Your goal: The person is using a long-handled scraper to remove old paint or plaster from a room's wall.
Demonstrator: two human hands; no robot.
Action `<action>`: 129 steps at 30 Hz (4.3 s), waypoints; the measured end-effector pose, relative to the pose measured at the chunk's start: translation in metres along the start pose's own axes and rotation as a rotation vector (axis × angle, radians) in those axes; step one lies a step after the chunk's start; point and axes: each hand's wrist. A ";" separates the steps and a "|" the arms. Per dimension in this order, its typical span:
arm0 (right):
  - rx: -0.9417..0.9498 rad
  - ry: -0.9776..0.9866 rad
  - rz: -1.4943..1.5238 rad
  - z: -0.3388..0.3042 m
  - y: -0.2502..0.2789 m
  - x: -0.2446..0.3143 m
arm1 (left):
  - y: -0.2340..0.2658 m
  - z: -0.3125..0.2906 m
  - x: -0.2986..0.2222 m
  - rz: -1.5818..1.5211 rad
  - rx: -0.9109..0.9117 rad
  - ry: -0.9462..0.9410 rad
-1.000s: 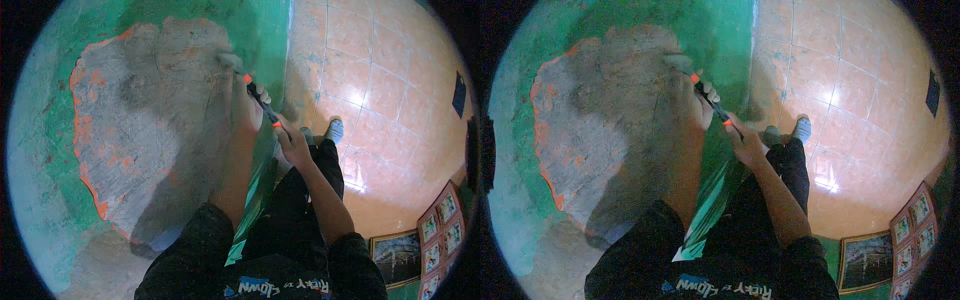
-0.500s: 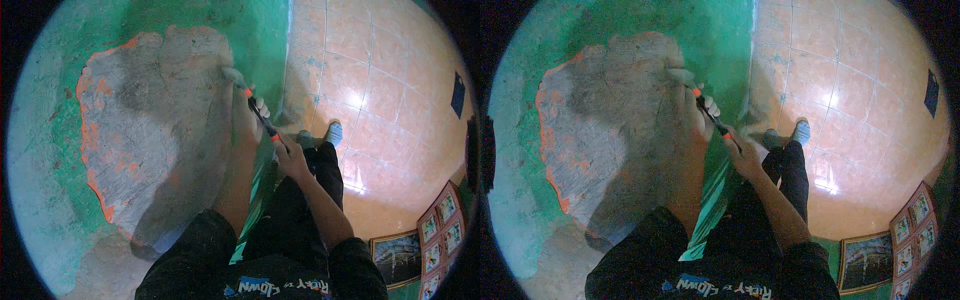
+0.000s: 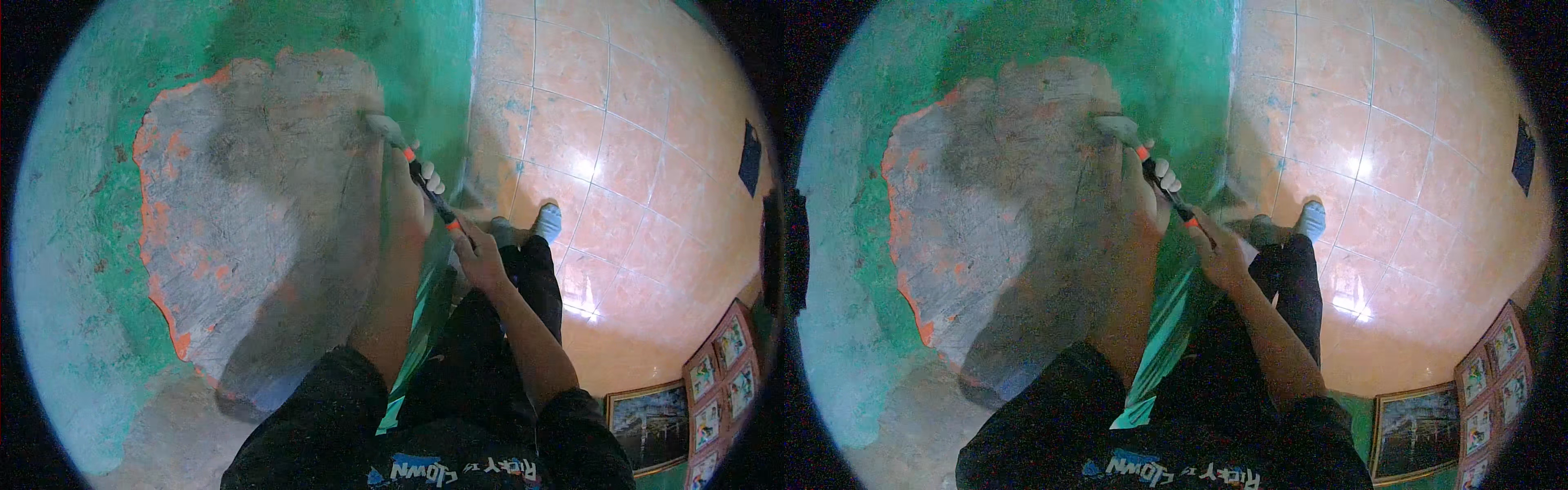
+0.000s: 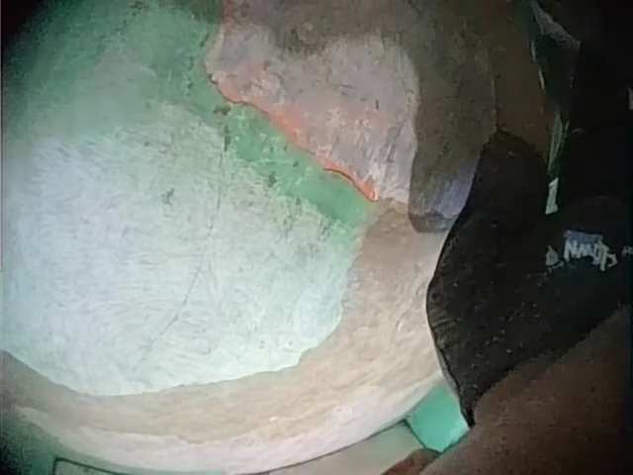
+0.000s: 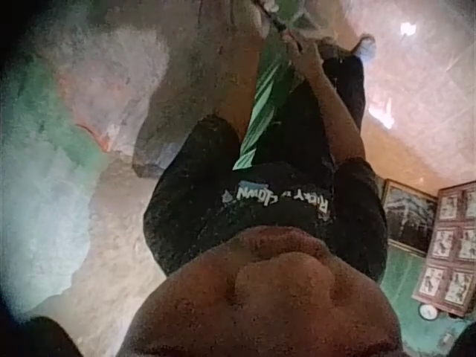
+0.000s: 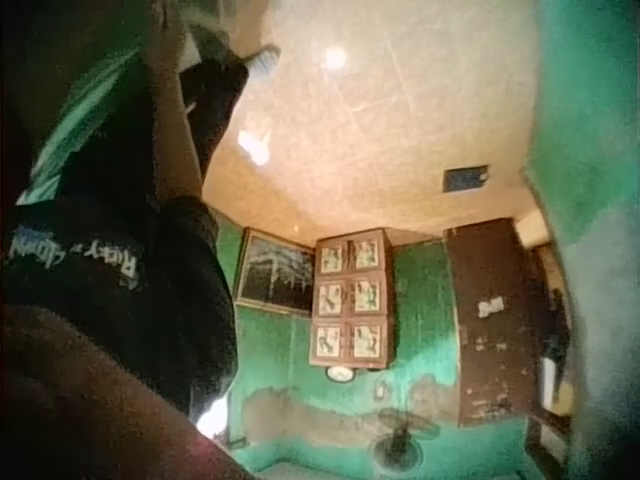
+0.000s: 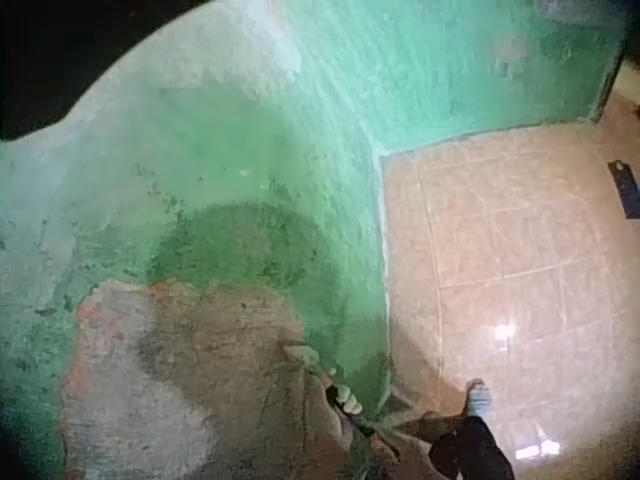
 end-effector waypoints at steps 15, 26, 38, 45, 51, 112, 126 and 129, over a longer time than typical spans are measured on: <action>-0.027 0.006 0.104 -0.008 -0.005 0.012 | -0.011 -0.005 -0.008 0.032 -0.066 -0.037; 0.032 -0.110 0.053 -0.006 0.004 0.026 | -0.017 -0.003 -0.011 0.044 -0.026 -0.071; -0.035 0.116 -0.015 0.007 0.017 0.043 | -0.024 0.016 -0.013 0.046 0.027 -0.062; 0.047 0.026 0.093 0.015 0.017 0.057 | -0.033 0.031 -0.024 0.015 0.006 -0.052; -0.079 0.064 0.064 0.012 0.018 0.056 | -0.031 0.033 -0.019 -0.004 0.029 -0.085; -0.019 0.011 0.181 0.007 0.005 0.043 | -0.024 0.024 -0.014 0.029 -0.058 -0.078; -0.114 0.186 0.058 0.021 0.015 0.025 | -0.034 0.018 -0.007 0.032 -0.096 -0.122; -0.097 0.125 0.069 0.039 0.026 0.052 | -0.035 0.018 -0.007 0.063 -0.102 -0.109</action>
Point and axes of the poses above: each hand's wrist, its own z-axis towards the middle knuckle, its own y-axis out of the back of the hand, x = y × z, and after that the axes turned 15 degrees about -y, right-handed
